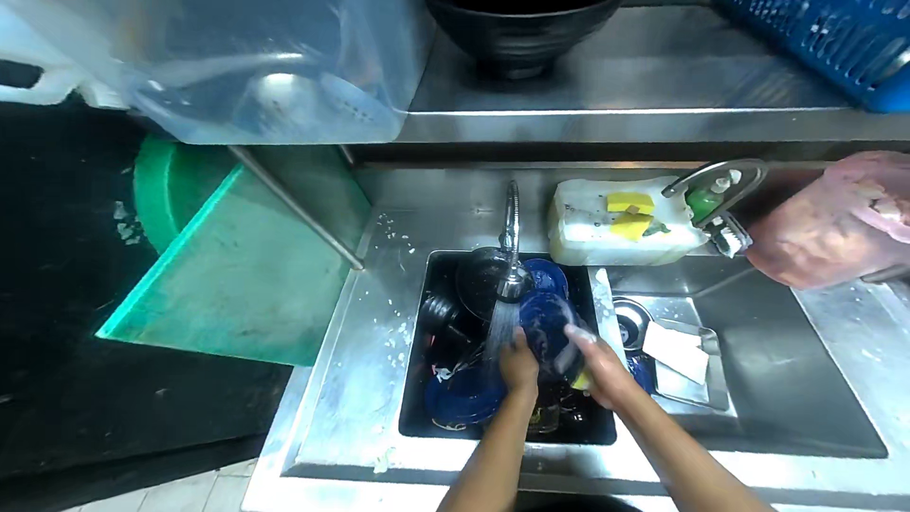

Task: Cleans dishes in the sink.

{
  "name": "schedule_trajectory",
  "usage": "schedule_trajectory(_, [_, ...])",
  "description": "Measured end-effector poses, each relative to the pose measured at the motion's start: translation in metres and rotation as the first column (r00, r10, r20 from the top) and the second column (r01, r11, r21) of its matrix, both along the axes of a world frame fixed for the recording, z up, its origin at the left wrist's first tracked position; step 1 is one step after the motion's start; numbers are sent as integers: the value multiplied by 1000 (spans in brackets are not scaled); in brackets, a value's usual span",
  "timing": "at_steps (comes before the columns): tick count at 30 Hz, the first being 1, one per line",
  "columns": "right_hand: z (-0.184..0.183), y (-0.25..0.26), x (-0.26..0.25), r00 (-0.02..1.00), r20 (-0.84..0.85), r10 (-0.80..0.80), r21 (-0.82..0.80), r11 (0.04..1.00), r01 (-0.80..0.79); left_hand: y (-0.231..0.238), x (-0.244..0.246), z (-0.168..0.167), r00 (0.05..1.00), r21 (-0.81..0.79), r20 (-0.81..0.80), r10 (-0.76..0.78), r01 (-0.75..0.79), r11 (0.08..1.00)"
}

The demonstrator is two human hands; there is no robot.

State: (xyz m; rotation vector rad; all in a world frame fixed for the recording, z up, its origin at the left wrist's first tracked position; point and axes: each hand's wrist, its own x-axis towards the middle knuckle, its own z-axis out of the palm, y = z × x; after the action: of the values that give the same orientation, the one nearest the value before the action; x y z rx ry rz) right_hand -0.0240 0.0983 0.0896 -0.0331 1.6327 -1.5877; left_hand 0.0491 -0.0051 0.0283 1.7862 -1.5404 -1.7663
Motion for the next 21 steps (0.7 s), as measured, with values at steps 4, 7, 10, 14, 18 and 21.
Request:
schedule_trajectory(4, [-24,56,-51,962,-104,-251,10,967,253,-19,5,17,819,-104,-134,-558,548,830])
schedule_trajectory(7, [-58,115,-90,799,-236,-553,96,805,585,-42,35,4,578,-197,145,-803,812,549])
schedule_trajectory(10, [-102,167,-102,666,-356,-656,330,579,746,-47,81,-16,305,34,554,-774,921,388])
schedule_trajectory(14, [-160,190,-78,706,-207,-678,575,499,648,-38,111,-38,95,180,716,-692,932,314])
schedule_trajectory(18, [-195,188,-58,675,14,-738,520,582,625,-24,104,-38,55,122,754,-654,968,221])
schedule_trajectory(21, [-202,181,-62,600,90,-795,484,562,671,-25,105,-33,59,104,743,-666,974,203])
